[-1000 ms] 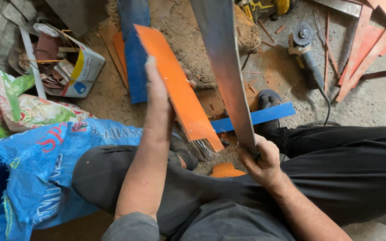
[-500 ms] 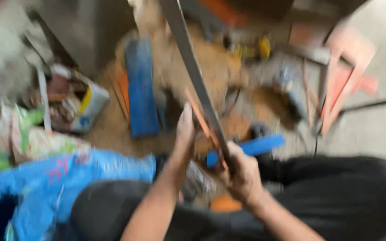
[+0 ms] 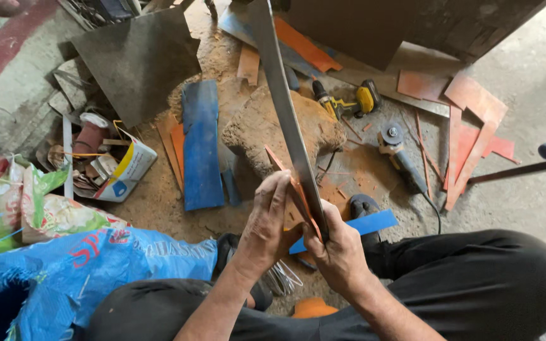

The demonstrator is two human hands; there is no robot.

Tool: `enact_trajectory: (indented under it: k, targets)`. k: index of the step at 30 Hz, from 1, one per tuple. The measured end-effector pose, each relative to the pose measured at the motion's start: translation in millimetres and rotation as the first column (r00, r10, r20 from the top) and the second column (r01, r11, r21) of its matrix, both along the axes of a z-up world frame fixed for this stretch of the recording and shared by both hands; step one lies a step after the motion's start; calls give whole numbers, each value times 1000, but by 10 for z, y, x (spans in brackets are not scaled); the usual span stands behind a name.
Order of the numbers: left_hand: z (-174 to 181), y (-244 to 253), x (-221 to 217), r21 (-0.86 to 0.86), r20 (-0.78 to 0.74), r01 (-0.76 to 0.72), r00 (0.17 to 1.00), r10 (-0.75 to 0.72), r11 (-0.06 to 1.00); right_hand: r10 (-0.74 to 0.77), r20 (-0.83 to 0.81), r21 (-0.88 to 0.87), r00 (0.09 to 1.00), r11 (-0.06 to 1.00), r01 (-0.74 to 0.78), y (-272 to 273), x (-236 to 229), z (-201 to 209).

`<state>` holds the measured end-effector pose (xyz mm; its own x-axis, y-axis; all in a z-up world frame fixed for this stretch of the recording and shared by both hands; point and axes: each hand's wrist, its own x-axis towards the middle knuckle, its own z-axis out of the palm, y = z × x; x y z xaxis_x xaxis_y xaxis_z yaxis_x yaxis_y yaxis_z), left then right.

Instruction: The person sits on the floor and assembles orange and blue plastic pieces. They use a hammer to drive nails into the orange piece, then align and attach a blue piece to it. The person uses a metal file to smooth the edges of the orange piece and marks the blue piece with a pencil.

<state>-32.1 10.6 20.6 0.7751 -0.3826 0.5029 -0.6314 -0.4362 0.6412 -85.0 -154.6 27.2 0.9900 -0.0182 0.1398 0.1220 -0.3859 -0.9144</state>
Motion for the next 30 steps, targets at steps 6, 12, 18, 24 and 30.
enact_trajectory:
  k: [6, 12, 18, 24, 30]
  targets:
    - [-61, 37, -99, 194, 22, -111, 994, 109, 975, 36, -141, 54, 989, 998, -28, 12, -41, -10]
    - [107, 58, -85, 104, -58, -95, 993, 102, 990, 117, 25, 126, 993, 985, -119, -29, -134, 137]
    - [196, 66, -96, 140, -69, -108, 991, 119, 984, 144, -143, -105, 979, 981, -160, -306, -376, 326]
    - [213, 82, -89, 162, -115, -151, 979, 170, 975, 158, -80, -78, 984, 983, -164, -284, -414, 368]
    - [189, 72, -95, 165, -106, -156, 979, 175, 974, 137, -95, -146, 986, 978, -150, -262, -411, 364]
